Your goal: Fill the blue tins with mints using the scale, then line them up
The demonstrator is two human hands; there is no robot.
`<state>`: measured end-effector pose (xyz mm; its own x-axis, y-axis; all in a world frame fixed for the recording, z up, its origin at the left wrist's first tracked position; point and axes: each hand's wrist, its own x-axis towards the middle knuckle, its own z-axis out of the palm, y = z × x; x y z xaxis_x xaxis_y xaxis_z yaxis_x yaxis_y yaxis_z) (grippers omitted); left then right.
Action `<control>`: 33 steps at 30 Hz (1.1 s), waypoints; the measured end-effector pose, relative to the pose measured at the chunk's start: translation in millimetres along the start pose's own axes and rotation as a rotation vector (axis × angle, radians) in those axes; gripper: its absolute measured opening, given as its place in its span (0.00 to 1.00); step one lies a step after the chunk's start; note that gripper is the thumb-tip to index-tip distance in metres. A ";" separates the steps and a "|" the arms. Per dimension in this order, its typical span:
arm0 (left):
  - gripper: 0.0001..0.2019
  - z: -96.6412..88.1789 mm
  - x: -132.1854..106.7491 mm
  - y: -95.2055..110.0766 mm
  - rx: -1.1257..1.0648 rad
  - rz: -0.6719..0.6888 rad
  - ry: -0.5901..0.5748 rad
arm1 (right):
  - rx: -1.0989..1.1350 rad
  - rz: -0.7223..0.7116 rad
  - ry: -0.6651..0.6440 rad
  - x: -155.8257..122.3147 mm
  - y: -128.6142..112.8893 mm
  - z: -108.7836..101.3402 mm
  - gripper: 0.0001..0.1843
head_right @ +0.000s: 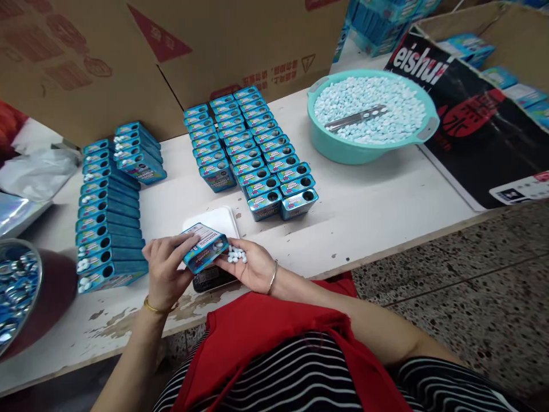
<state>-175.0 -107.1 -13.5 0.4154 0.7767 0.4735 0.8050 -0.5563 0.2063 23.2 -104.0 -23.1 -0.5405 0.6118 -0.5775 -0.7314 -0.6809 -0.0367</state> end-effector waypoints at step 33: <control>0.14 35.2 -80.0 53.5 -0.282 -0.711 -0.108 | -0.757 -0.130 0.054 -17.8 -31.2 -69.7 0.13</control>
<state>-150.2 -188.7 -70.5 -0.1106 0.9919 0.0623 0.7611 0.0442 0.6471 84.6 -121.7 -68.5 -0.4344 0.6987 -0.5685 -0.2932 -0.7064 -0.6443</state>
